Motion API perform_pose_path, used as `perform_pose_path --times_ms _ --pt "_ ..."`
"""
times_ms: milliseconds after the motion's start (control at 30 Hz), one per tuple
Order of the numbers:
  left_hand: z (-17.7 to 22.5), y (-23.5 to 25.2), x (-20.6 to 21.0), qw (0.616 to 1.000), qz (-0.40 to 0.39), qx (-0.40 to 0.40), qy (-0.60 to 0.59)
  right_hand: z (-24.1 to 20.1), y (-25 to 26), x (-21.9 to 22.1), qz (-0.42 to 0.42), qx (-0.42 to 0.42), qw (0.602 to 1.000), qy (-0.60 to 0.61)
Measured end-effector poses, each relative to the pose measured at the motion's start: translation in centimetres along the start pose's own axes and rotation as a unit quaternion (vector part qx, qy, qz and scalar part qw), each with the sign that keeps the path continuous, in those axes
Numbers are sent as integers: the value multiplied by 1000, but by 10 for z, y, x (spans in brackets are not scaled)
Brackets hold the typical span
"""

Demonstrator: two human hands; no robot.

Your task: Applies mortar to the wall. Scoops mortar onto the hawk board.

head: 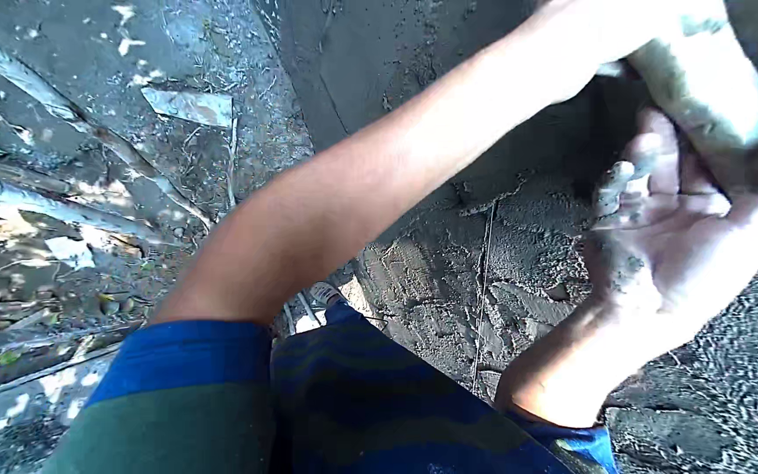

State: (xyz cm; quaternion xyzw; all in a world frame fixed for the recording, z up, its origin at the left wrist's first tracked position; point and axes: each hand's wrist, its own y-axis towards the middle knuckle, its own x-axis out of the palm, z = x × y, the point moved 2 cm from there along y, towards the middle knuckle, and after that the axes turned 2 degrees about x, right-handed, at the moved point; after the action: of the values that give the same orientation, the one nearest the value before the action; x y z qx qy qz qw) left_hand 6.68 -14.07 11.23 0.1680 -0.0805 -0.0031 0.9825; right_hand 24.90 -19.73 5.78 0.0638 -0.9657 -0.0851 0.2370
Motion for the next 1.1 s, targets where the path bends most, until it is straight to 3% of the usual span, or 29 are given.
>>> perform_pose_path --times_ms 100,200,300,400,500,600,733,900,1100 --pt "1 -23 0 998 35 -24 -35 -8 -21 -1 23 -52 997 -57" --pt "-16 -61 -15 993 83 -24 -86 11 -46 2 -24 -40 990 -131" --pt "-62 -115 -56 976 172 18 -134 73 -60 -9 -134 49 983 -119" --pt "-141 -166 -94 941 299 5 -161 161 -70 -30 -186 202 961 -41" --pt "-213 -189 -105 906 376 -109 -157 221 -74 -56 -134 300 944 38" --pt "-251 -179 -85 898 376 -189 -126 235 -75 -79 -4 336 938 84" --pt "-261 -131 -45 925 305 -218 -65 220 -65 -103 111 300 940 117" --pt "-238 -81 -2 944 256 -206 -29 188 -48 -114 147 208 952 169" --pt "-198 -69 18 944 258 -207 7 153 -48 -101 155 150 958 190"
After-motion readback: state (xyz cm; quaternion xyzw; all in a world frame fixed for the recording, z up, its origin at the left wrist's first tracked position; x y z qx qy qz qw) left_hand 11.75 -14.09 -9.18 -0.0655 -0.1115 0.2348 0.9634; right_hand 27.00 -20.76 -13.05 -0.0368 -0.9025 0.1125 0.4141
